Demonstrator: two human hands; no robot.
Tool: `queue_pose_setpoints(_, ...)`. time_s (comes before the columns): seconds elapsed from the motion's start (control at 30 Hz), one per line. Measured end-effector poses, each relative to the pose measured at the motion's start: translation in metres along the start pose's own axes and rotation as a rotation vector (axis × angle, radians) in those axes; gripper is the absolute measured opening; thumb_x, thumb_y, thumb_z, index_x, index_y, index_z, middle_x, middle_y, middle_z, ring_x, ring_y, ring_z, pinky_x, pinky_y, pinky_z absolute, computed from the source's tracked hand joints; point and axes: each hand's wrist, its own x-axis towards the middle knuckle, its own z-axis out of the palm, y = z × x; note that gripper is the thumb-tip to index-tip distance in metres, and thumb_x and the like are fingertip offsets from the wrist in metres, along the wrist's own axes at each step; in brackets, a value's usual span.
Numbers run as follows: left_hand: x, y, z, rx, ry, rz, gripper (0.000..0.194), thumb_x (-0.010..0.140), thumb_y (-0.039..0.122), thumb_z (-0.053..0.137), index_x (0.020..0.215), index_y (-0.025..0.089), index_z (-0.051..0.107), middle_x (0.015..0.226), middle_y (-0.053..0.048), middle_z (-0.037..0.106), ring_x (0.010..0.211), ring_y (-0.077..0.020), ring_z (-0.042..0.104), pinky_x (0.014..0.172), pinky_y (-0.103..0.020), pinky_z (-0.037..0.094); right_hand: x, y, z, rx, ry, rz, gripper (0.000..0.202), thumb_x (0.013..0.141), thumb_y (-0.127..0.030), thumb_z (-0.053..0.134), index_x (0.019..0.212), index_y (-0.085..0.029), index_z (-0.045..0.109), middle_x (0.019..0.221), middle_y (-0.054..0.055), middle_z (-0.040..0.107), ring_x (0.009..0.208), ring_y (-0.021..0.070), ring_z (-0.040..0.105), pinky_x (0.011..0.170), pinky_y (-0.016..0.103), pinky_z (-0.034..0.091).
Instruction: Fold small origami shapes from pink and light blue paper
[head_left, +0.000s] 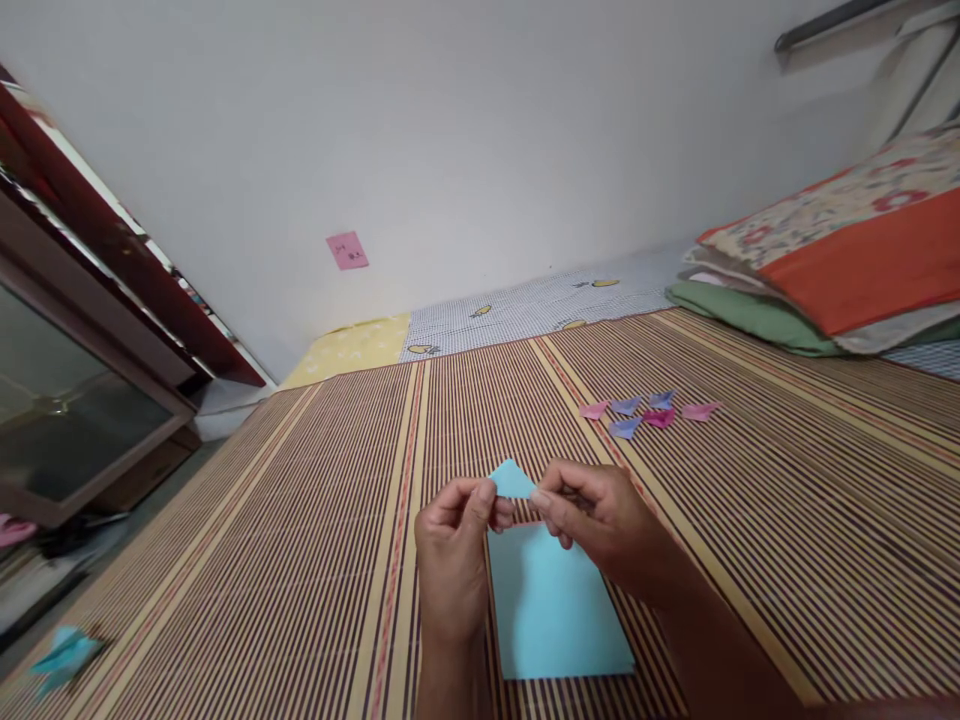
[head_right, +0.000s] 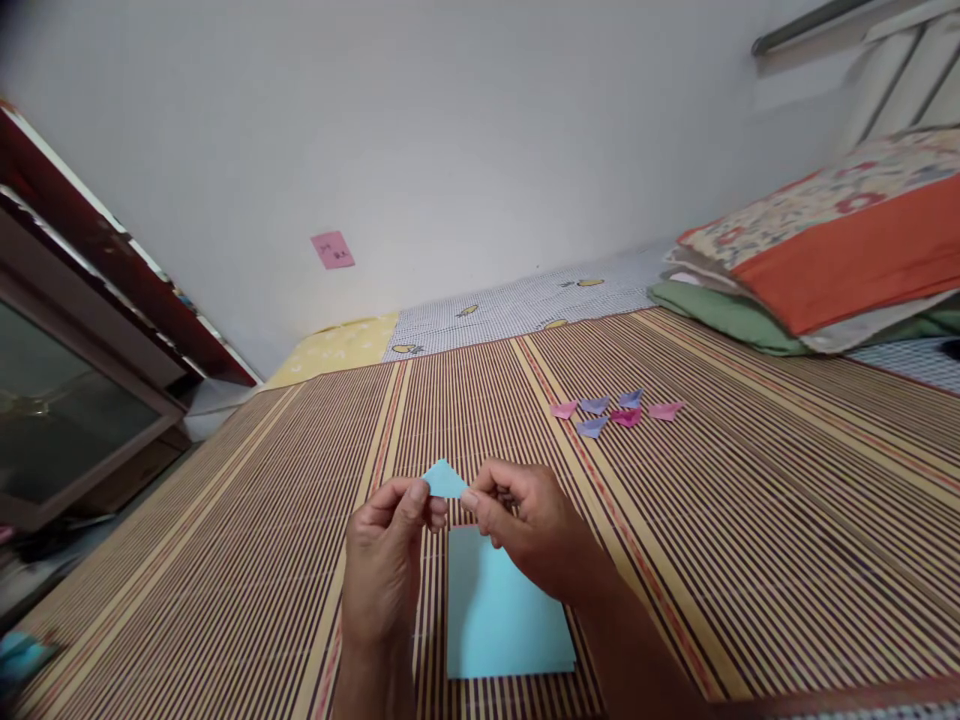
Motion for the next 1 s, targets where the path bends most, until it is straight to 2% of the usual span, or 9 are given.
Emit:
queue_pose_setpoints(0.27, -0.001, -0.001, -0.001, 0.057, -0.002, 0.039, 0.029, 0.095, 0.035, 0.065, 0.071, 0.018, 0.067, 0.064, 0.001, 0.064, 0.063, -0.0124, 0.055, 0.064, -0.025, 0.044, 0.0, -0.003, -0.004, 0.065, -0.078, 0.008, 0.026, 0.096, -0.027, 0.054, 0.072, -0.018, 0.06, 0.066, -0.001, 0.062, 0.056, 0.0113, 0.059, 0.055, 0.023, 0.047)
queue_pose_setpoints(0.5, -0.002, 0.0, 0.007, 0.095, 0.012, 0.016, 0.03, 0.095, 0.035, 0.064, 0.071, 0.017, 0.068, 0.064, 0.0, 0.066, 0.062, -0.0127, 0.056, 0.066, -0.025, 0.044, -0.001, -0.001, -0.009, 0.002, -0.051, 0.031, 0.029, 0.09, -0.025, 0.056, 0.061, -0.019, 0.054, 0.051, -0.005, 0.05, 0.046, 0.009, 0.045, 0.045, 0.021, 0.034)
queue_pose_setpoints(0.67, -0.005, 0.001, 0.01, 0.092, -0.064, 0.025, 0.034, 0.098, 0.036, 0.058, 0.072, 0.017, 0.068, 0.067, -0.002, 0.067, 0.064, -0.014, 0.057, 0.067, -0.026, 0.044, -0.001, 0.0, -0.015, 0.09, -0.103, 0.032, 0.024, 0.091, -0.028, 0.054, 0.07, -0.018, 0.061, 0.054, -0.004, 0.053, 0.048, 0.01, 0.048, 0.046, 0.021, 0.039)
queue_pose_setpoints(0.8, -0.005, 0.0, 0.011, 0.086, -0.035, 0.016, 0.035, 0.098, 0.037, 0.059, 0.071, 0.017, 0.067, 0.066, -0.002, 0.065, 0.064, -0.0143, 0.055, 0.067, -0.027, 0.044, -0.002, -0.001, -0.018, 0.112, -0.143, 0.052, 0.025, 0.091, -0.031, 0.053, 0.071, -0.018, 0.061, 0.058, -0.002, 0.055, 0.051, 0.0114, 0.05, 0.048, 0.023, 0.04)
queue_pose_setpoints(0.9, -0.005, -0.001, 0.012, 0.09, -0.016, 0.011, 0.038, 0.098, 0.04, 0.059, 0.068, 0.017, 0.065, 0.064, -0.001, 0.063, 0.063, -0.014, 0.054, 0.067, -0.027, 0.044, -0.001, 0.0, -0.02, 0.067, -0.137, 0.055, 0.024, 0.089, -0.029, 0.053, 0.068, -0.019, 0.059, 0.056, -0.004, 0.05, 0.05, 0.0109, 0.045, 0.047, 0.023, 0.035)
queue_pose_setpoints(1.0, -0.005, -0.001, 0.013, 0.071, -0.009, 0.007, 0.037, 0.096, 0.04, 0.06, 0.068, 0.017, 0.065, 0.063, -0.001, 0.062, 0.062, -0.0134, 0.053, 0.065, -0.026, 0.044, 0.0, 0.001, -0.02, -0.02, -0.115, -0.005, 0.023, 0.088, -0.026, 0.053, 0.066, -0.019, 0.057, 0.057, -0.005, 0.045, 0.052, 0.0108, 0.038, 0.049, 0.024, 0.029)
